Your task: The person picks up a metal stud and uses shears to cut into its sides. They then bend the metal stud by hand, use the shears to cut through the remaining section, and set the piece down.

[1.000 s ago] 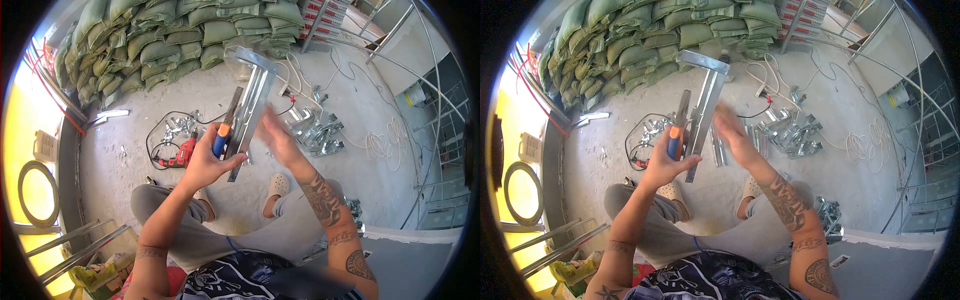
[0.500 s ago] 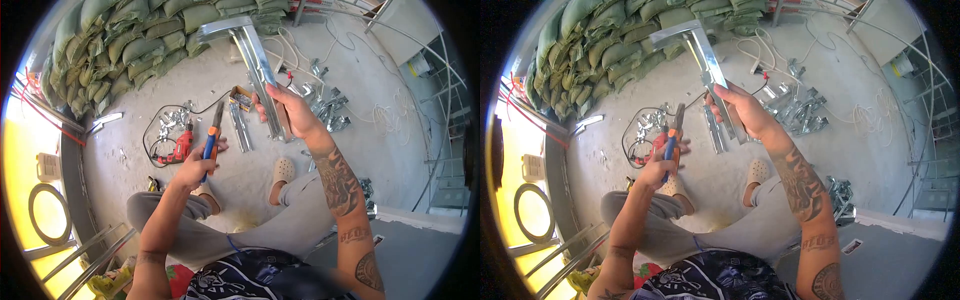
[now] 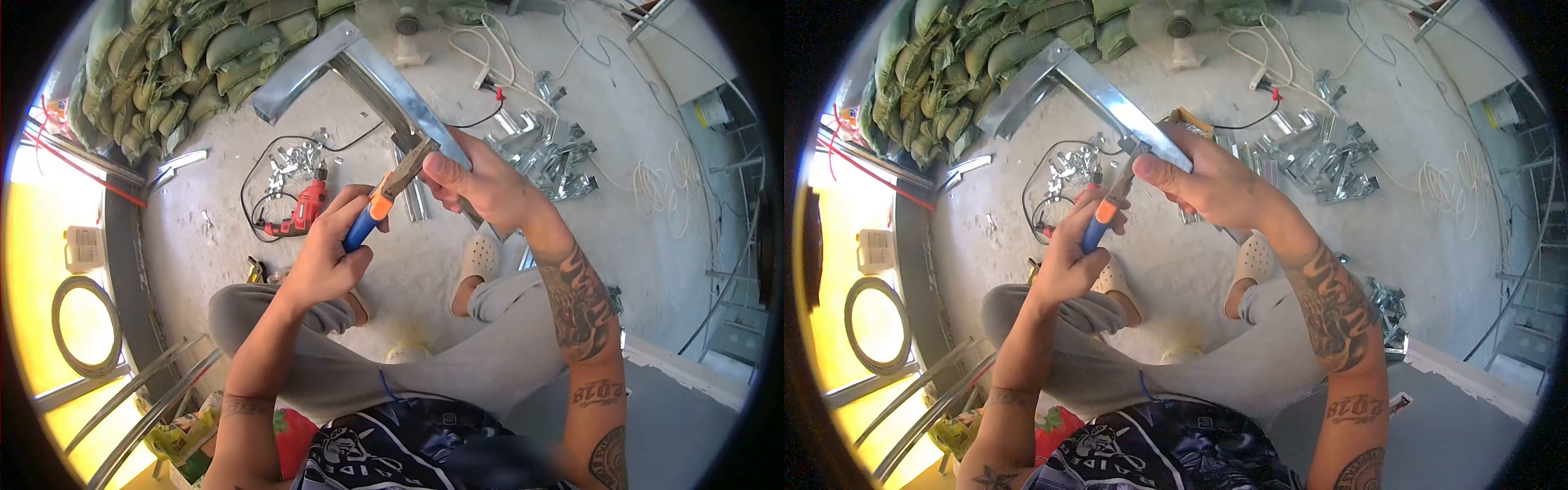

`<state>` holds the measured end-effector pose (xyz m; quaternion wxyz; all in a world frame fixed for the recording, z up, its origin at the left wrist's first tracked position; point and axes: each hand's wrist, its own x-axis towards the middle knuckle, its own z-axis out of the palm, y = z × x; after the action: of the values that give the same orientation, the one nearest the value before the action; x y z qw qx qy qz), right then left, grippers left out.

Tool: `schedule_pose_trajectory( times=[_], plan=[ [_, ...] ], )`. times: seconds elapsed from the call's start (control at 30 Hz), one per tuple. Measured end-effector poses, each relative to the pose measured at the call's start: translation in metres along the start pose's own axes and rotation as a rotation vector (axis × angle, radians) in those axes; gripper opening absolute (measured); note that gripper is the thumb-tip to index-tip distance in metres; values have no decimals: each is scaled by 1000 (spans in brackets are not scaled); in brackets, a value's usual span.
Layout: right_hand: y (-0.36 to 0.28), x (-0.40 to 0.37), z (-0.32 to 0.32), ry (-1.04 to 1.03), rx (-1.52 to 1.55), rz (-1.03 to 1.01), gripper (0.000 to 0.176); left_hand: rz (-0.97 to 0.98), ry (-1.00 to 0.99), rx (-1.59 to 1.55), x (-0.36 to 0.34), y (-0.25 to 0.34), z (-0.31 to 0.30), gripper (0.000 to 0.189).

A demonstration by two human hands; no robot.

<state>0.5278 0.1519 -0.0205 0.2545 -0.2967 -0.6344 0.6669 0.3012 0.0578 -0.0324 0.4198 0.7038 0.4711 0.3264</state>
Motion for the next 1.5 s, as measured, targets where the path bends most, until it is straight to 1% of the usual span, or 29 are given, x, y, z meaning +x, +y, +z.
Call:
schedule_pose_trajectory(
  times=[0.13,0.2,0.23,0.3,0.33,0.37,0.4,0.43,0.47,0.5,0.53,0.57,0.6,0.63,0.73,0.77,0.8,0.83,0.9,1.07,1.13,1.17,1.23,1.27,1.33,1.37,1.43,1.47,1.5],
  plan=[
    [-2,0,3,-21,53,14,65,6,53,-60,-2,1,5,63],
    [-5,0,3,-16,61,19,63,44,47,-13,-2,1,4,53],
    [-5,0,4,-11,70,23,62,42,47,-14,-3,1,6,53],
    [-1,1,3,-3,51,12,60,-27,197,-81,-4,2,13,34],
    [1,2,3,5,32,-1,59,-28,198,-83,-4,2,12,34],
    [0,2,5,4,31,1,59,-88,194,-36,-3,1,11,24],
    [-2,1,9,51,-44,-42,59,-147,191,12,-2,1,10,16],
    [-3,3,12,97,-118,-86,58,-149,195,11,-2,-1,9,16],
    [1,5,15,94,-117,-85,58,-210,152,85,-2,-3,9,15],
    [8,7,18,223,-240,-197,58,-271,109,158,-2,-6,9,15],
    [12,9,20,353,-363,-310,59,-275,111,157,-2,-8,11,15],
    [10,7,20,349,-362,-307,59,-236,155,228,-1,-10,13,15],
    [4,4,19,380,-439,-225,60,-194,198,301,-1,-11,15,16],
    [1,3,19,412,-515,-142,61,-195,199,300,-1,-11,15,16],
    [10,6,18,389,-441,-149,62,-207,187,224,-1,-7,16,19],
    [9,7,19,386,-441,-148,62,-200,198,172,0,-2,19,25],
    [6,6,20,362,-390,-85,64,-194,209,119,0,0,21,33],
    [5,6,22,338,-339,-22,65,-198,211,117,-2,-3,21,33],
    [8,8,23,345,-331,-27,66,-145,206,100,-3,-10,22,40],
    [6,8,26,356,-339,-4,72,-146,212,75,-4,-8,21,39],
    [14,11,27,445,-406,-129,76,-143,223,68,-5,-9,21,38],
    [14,11,27,444,-406,-128,76,-179,204,57,-5,-9,20,37],
    [13,12,28,474,-442,-112,78,-217,184,43,-5,-9,19,36],
    [8,11,29,474,-443,-111,78,-179,204,105,-3,-8,19,35],
    [-3,9,30,489,-497,14,77,-141,220,166,-2,-5,17,34],
    [0,10,28,491,-499,15,77,-184,188,162,-1,-4,16,35],
    [12,11,23,437,-444,-75,76,-227,157,158,-1,-1,14,37],
    [12,9,22,437,-445,-75,76,-184,152,112,-2,1,13,40],
    [12,8,21,377,-378,1,77,-142,147,66,-3,2,13,45]
  ],
)
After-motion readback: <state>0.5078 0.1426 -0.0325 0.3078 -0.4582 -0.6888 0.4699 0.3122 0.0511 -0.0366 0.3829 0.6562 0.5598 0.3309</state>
